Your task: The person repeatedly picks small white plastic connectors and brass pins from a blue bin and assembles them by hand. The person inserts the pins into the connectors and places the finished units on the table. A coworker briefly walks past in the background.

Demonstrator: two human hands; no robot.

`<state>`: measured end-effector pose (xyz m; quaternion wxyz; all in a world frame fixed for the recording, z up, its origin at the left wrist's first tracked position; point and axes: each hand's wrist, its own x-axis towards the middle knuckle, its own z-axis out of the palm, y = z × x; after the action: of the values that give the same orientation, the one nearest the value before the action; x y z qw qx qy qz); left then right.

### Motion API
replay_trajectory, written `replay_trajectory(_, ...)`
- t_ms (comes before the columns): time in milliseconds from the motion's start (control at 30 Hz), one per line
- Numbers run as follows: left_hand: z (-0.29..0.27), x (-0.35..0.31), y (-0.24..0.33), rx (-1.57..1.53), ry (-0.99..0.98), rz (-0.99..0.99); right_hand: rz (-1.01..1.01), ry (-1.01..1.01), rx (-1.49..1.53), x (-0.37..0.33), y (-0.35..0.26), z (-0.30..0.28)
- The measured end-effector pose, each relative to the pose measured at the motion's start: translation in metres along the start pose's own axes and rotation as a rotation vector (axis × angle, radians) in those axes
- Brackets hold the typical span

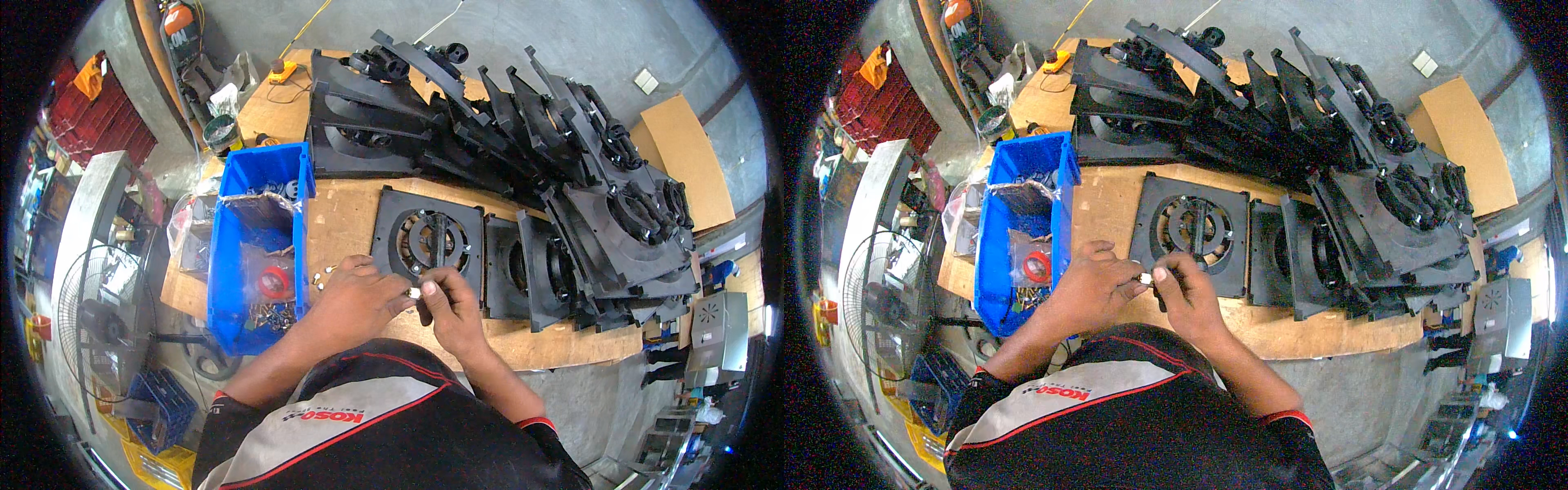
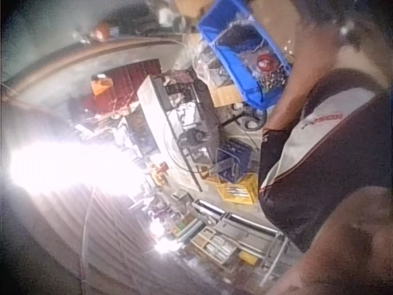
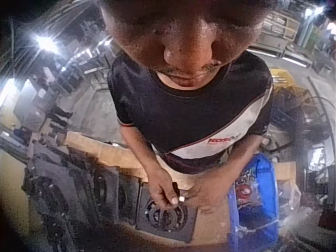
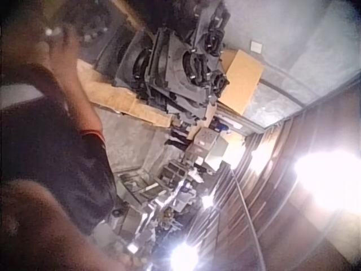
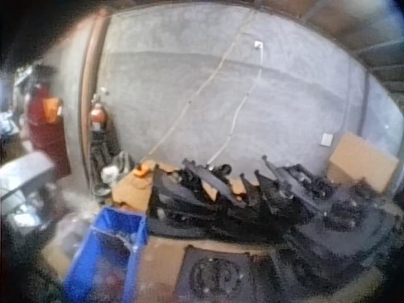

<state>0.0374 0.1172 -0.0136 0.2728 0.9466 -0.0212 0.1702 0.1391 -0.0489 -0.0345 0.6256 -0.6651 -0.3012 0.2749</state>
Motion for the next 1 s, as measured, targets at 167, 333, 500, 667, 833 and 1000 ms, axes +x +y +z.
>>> replay_trajectory(167,0.009,-0.005,-0.006,-0.166,0.12,-0.039,-0.19,0.024,-0.055,-0.004,0.001,0.001)
replay_trajectory(333,0.006,-0.005,-0.007,-0.17,0.119,-0.045,-0.487,0.024,-0.432,0.01,-0.004,-0.002)
replay_trajectory(500,0.012,-0.008,-0.005,-0.191,0.215,-0.045,-0.526,0.062,-0.447,0.01,-0.006,0.002)
replay_trajectory(667,0.014,-0.009,0.001,-0.085,0.27,-0.078,-0.323,0.077,-0.108,0.007,0.006,0.011)
replay_trajectory(833,0.014,-0.01,0.006,-0.037,0.291,-0.082,-0.362,0.107,-0.125,0.006,0.013,0.015)
replay_trajectory(1000,-0.001,-0.013,0.012,-0.074,0.153,-0.146,-0.457,0.109,-0.292,0.007,0.007,0.012)
